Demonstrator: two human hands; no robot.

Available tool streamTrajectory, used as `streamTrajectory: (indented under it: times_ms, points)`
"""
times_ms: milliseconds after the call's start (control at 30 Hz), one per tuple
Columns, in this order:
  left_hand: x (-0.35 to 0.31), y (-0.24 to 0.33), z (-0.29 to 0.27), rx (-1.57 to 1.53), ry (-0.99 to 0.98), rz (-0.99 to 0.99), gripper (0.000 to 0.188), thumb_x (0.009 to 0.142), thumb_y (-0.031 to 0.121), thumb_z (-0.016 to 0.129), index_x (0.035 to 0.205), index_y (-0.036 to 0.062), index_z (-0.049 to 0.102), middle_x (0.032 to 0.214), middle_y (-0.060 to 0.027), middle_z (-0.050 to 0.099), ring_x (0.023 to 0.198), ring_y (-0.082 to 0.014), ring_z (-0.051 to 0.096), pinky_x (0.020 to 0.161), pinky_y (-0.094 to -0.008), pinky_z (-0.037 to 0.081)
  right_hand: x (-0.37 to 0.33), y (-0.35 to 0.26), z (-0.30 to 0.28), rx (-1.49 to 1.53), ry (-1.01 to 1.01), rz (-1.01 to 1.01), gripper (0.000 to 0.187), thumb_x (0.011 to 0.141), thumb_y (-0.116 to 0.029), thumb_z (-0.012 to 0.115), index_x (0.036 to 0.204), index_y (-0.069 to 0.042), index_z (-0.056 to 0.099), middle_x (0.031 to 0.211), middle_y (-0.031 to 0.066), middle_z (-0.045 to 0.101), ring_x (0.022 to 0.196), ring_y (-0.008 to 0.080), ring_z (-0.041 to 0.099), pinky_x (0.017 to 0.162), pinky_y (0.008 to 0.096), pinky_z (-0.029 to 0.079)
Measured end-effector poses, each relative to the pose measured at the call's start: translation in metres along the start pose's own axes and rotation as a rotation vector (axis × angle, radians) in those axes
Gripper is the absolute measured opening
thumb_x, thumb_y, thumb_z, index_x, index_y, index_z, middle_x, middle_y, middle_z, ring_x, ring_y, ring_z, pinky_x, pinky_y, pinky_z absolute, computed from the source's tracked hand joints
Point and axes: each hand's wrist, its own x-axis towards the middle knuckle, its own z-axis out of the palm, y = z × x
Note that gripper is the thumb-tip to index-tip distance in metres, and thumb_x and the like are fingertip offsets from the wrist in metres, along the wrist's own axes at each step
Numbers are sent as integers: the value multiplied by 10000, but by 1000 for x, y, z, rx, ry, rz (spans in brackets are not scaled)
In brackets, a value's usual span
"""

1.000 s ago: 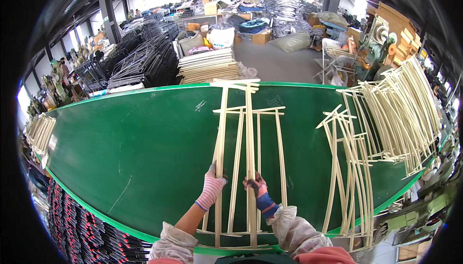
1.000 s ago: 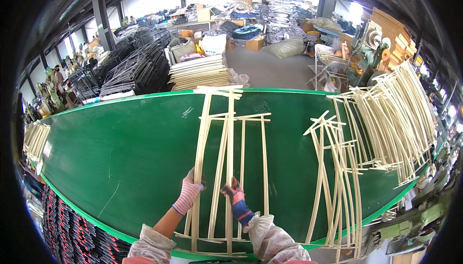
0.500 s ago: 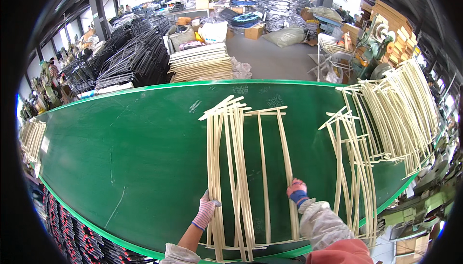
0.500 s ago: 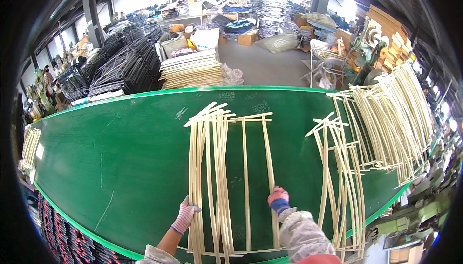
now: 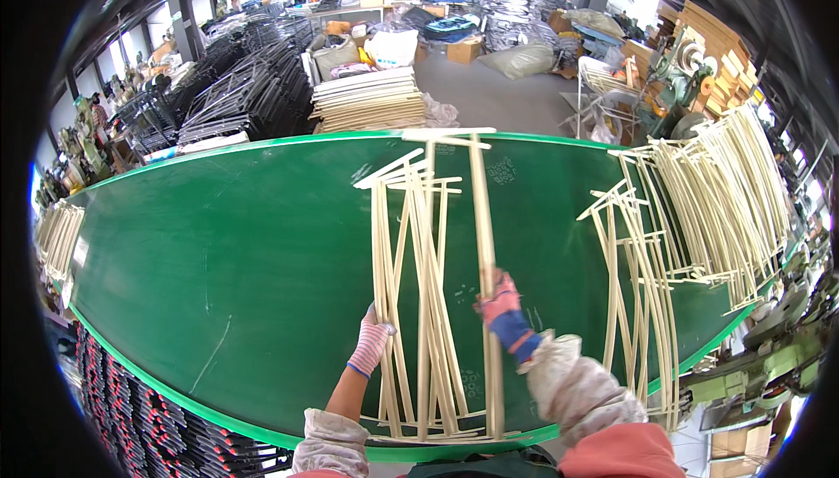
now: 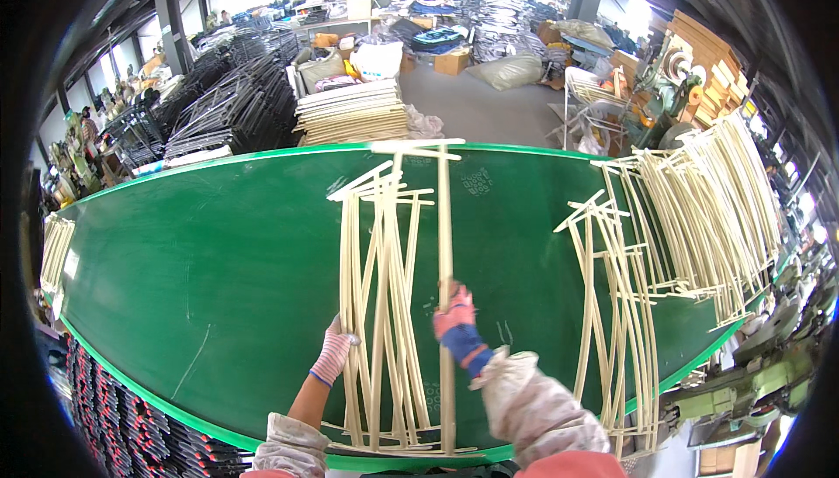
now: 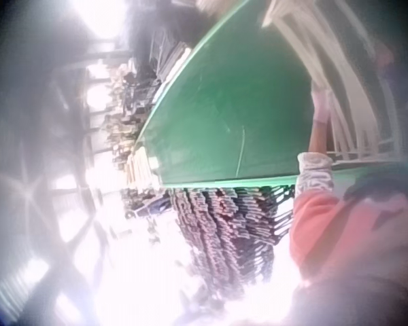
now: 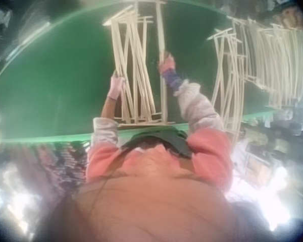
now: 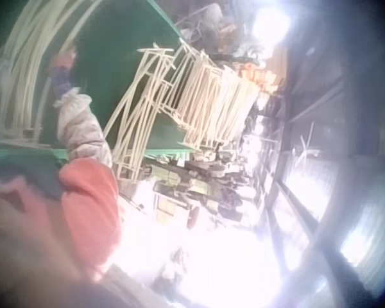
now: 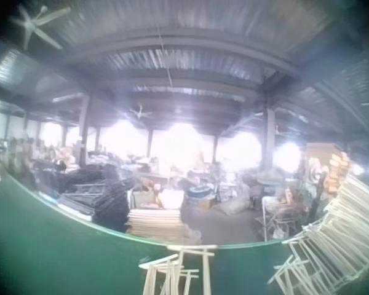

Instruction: The person repeatedly picks up small wooden chair frames from a green conveyor belt and places them into a metal cart. The person handles the frames by hand, moving them from the belt to the cart in a repetitive cycle throughout the clip.

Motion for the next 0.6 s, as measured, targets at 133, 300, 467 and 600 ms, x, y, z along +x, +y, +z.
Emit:
streamTrajectory:
  times_ms: [133, 300, 467, 600]
  points:
    - [2, 9, -12, -337, -230, -206, 507, 840, 391, 542, 1209, 60, 435, 984, -37, 555, 845, -157, 545, 732, -305, 478, -32, -13, 68, -607, -9, -71, 673, 589, -107, 557, 1236, -38, 385, 1291, 230, 296, 1218, 377, 274, 1035, 371, 233]
    - [12, 16, -19, -345, -218, -327, 540, 770, 448, 619, 1142, 80, 487, 943, -44, 574, 836, -164, 566, 734, -333, 494, -51, 6, 95, -455, -101, -178, 947, 612, -255, 657, 1378, -86, 126, 1359, 210, 220, 1249, 400, 212, 1031, 464, 201]
    - [24, 25, -14, 219, -224, -111, 695, 561, 25, 744, 1178, 41, 423, 931, -77, 571, 856, -240, 572, 742, -347, 502, -2, 50, 91, -85, 192, 515, 720, 689, -611, 576, 1141, -53, 532, 1065, 156, 581, 1002, 279, 547, 885, 370, 403]
    - [22, 28, -12, -36, -188, -326, 655, 579, -17, 682, 1177, 43, 422, 892, -74, 561, 812, -244, 572, 707, -345, 511, 11, 69, 89, 201, -117, 405, 608, 697, -634, 568, 889, -65, 662, 835, 118, 641, 851, 191, 598, 776, 310, 438]
